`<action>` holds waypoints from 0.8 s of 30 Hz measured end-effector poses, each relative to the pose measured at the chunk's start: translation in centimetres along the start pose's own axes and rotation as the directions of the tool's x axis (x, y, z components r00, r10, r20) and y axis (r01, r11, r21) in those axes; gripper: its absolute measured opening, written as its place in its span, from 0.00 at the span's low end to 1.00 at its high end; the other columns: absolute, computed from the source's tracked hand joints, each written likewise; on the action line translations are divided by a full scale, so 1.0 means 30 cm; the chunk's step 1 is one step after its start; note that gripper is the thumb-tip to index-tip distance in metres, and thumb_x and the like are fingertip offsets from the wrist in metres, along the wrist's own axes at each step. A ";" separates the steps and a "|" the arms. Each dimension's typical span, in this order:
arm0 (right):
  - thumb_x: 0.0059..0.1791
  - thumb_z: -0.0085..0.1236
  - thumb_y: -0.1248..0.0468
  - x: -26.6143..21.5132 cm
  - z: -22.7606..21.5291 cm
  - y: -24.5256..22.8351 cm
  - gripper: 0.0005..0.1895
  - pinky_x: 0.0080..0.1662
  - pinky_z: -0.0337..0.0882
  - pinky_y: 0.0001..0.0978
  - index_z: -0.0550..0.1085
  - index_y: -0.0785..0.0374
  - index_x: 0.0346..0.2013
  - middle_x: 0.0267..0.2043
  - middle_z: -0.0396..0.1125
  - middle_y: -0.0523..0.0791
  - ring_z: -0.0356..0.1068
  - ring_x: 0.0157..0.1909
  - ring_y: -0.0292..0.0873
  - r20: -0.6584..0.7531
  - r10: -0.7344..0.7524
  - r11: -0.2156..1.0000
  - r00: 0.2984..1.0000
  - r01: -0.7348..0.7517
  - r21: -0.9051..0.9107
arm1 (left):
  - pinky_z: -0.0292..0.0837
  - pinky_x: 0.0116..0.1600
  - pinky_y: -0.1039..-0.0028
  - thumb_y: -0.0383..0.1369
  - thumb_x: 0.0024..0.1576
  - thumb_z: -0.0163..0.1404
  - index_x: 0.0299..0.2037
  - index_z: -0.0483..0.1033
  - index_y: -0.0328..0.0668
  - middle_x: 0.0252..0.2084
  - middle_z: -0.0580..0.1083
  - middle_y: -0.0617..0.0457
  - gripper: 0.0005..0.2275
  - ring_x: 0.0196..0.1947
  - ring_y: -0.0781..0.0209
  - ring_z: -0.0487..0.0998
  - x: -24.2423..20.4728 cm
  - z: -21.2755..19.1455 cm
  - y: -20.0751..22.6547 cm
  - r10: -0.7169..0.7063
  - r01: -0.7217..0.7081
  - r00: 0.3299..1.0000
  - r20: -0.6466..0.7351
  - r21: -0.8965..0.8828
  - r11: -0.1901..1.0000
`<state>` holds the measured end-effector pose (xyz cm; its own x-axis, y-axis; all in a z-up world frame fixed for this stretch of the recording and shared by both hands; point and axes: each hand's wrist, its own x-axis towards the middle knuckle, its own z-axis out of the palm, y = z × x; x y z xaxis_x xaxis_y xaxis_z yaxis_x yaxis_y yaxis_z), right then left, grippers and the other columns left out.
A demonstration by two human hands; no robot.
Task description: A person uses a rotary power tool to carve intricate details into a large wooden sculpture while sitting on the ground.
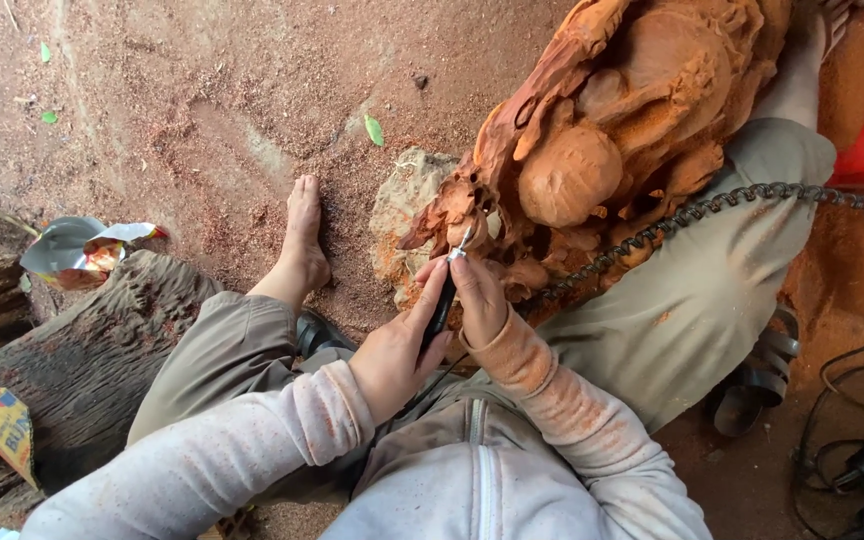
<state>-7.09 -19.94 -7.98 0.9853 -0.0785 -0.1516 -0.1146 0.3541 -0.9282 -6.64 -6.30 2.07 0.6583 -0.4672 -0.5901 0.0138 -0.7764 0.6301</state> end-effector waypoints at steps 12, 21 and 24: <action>0.60 0.35 0.54 -0.002 -0.011 0.016 0.28 0.43 0.73 0.32 0.80 0.68 0.33 0.30 0.74 0.52 0.73 0.35 0.45 -0.024 0.092 0.994 0.995 -0.090 0.063 | 0.77 0.43 0.43 0.40 0.60 0.46 0.78 0.37 0.56 0.45 0.77 0.31 0.37 0.43 0.25 0.79 0.007 -0.005 0.045 -0.056 0.056 0.998 -0.005 -0.044 0.997; 0.60 0.39 0.55 0.008 -0.026 -0.002 0.27 0.37 0.75 0.33 0.80 0.70 0.31 0.25 0.72 0.53 0.72 0.30 0.44 -0.017 0.174 0.968 0.985 -0.168 0.189 | 0.75 0.44 0.39 0.38 0.59 0.48 0.78 0.37 0.51 0.48 0.76 0.25 0.38 0.44 0.21 0.77 0.016 -0.054 0.153 -0.065 0.063 0.998 -0.006 -0.164 0.985; 0.59 0.39 0.55 0.003 -0.033 0.005 0.27 0.35 0.75 0.33 0.80 0.71 0.32 0.25 0.72 0.54 0.72 0.28 0.44 -0.015 0.184 0.967 0.983 -0.179 0.184 | 0.75 0.43 0.41 0.37 0.59 0.48 0.78 0.37 0.54 0.47 0.77 0.27 0.38 0.44 0.23 0.78 0.024 -0.028 0.133 -0.077 0.070 0.997 -0.034 -0.171 0.983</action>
<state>-7.15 -20.80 -8.47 0.9453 -0.0258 -0.3253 -0.2636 0.5274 -0.8077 -5.48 -9.40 4.59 0.6803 -0.3920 -0.6194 0.1883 -0.7232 0.6645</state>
